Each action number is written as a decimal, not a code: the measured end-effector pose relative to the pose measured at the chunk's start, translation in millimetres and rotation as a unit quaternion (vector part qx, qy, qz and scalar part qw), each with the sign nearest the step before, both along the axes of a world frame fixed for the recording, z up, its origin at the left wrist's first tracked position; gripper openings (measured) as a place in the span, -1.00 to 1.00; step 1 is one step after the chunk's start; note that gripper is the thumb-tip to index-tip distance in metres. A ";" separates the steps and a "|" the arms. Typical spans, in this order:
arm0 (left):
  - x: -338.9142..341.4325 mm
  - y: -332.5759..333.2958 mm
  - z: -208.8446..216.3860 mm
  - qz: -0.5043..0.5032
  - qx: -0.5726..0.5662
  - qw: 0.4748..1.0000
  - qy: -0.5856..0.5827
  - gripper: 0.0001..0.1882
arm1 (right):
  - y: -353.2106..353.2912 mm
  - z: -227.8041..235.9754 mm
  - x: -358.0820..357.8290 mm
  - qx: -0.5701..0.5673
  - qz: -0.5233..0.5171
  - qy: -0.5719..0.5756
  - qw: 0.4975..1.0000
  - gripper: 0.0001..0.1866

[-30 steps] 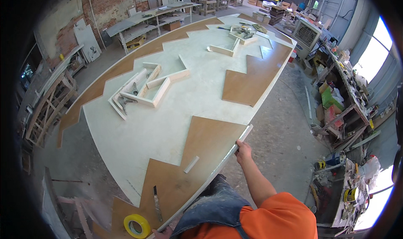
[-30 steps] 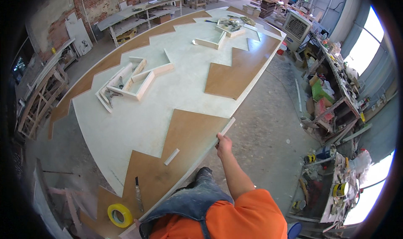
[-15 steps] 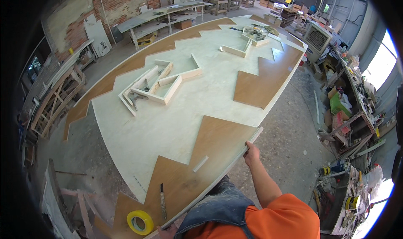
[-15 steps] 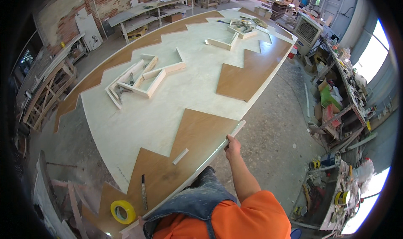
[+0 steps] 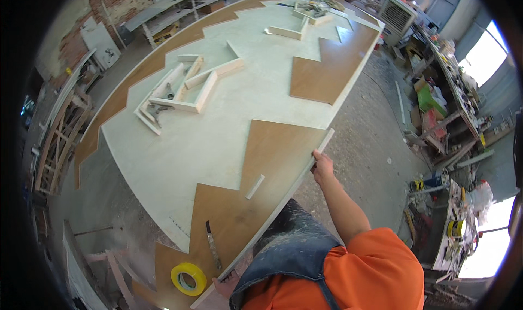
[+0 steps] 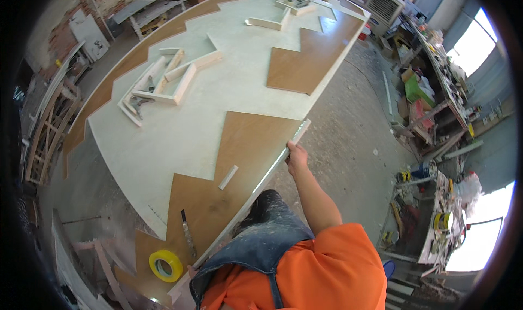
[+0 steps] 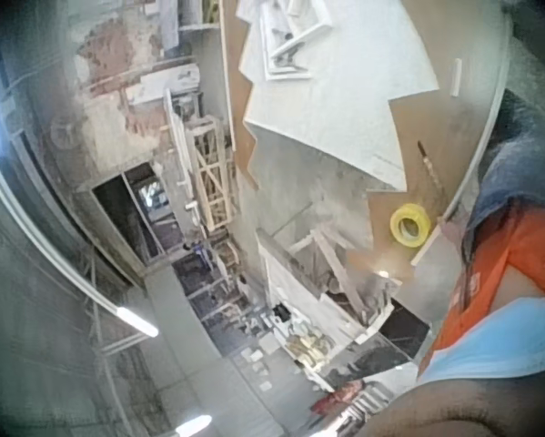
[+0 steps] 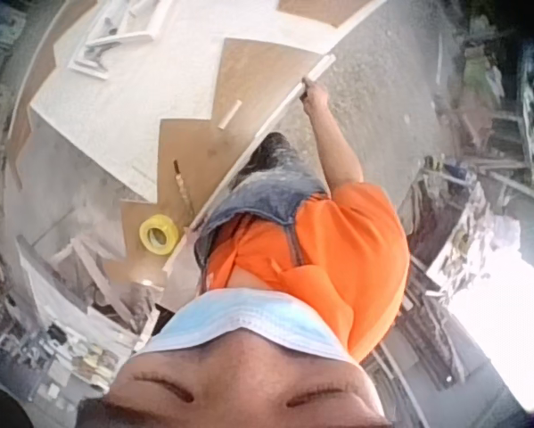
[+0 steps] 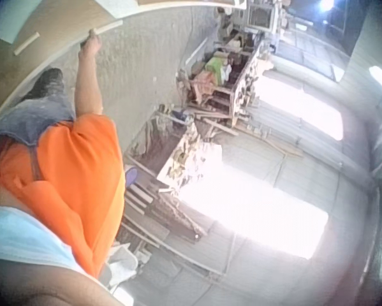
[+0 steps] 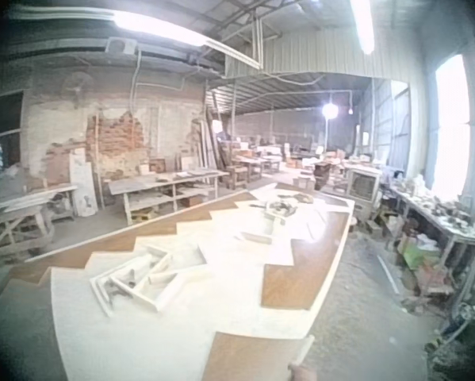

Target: The person applies yellow tape to the edges of a large wooden board, then uses a utility knife to trim the tape. They handle several smaller wooden pieces, aligning them with the taped board and adjusting their positions. The person continues to tape and trim edges while moving pieces around the workbench.

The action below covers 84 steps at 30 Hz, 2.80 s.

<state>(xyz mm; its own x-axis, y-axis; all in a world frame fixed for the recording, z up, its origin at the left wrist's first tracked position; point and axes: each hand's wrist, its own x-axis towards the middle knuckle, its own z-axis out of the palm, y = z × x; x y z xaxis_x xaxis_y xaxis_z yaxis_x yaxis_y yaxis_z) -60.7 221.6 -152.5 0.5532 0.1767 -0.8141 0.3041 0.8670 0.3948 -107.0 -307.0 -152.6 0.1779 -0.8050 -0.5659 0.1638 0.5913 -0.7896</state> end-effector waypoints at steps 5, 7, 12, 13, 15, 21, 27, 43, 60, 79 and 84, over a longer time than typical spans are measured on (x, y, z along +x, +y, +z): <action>-7.6 -13.9 10.2 -0.055 0.007 0.997 -0.060 -0.39 | -2.2 0.6 -6.5 0.004 0.013 -0.009 1.000 -0.64; -5.3 -15.6 0.2 -0.046 0.006 0.999 -0.027 -0.39 | -2.9 11.2 -8.6 0.013 0.032 -0.006 0.999 -0.65; 3.8 -83.7 29.6 -0.098 0.013 0.993 0.058 -0.42 | -20.3 17.6 -32.8 0.038 0.160 -0.045 0.985 -0.60; 1.6 -115.1 51.4 -0.107 0.042 0.989 0.096 -0.42 | -29.5 14.3 -42.7 0.045 0.179 -0.052 0.982 -0.59; -12.6 -150.8 49.1 -0.160 0.050 0.985 0.034 -0.43 | -50.2 9.6 -66.0 0.060 0.200 -0.058 0.976 -0.57; -57.3 -301.6 54.5 -0.269 -0.006 0.963 0.012 -0.54 | -175.2 -10.6 -176.9 0.069 0.168 -0.003 0.983 -0.53; -90.5 -475.6 84.7 -0.475 0.086 0.865 -0.137 -0.73 | -305.5 18.3 -274.8 0.008 0.099 0.079 0.992 -0.54; 11.2 -896.4 88.1 -0.548 0.583 0.178 -0.573 -0.44 | -580.4 66.6 -226.7 -0.298 0.313 0.332 0.838 -0.55; 12.9 -1062.5 84.9 -0.575 0.644 0.073 -0.499 -0.81 | -942.1 94.5 -98.6 -0.685 0.530 0.283 0.411 -0.27; -8.2 -1066.6 82.0 -0.588 0.657 0.146 -0.449 -0.78 | -996.0 107.2 -29.4 -0.713 0.645 0.040 0.271 -0.75; 2.6 -1073.5 92.3 -0.600 0.647 0.203 -0.424 -0.74 | -1014.1 99.7 -18.9 -0.661 0.662 0.066 0.347 -0.69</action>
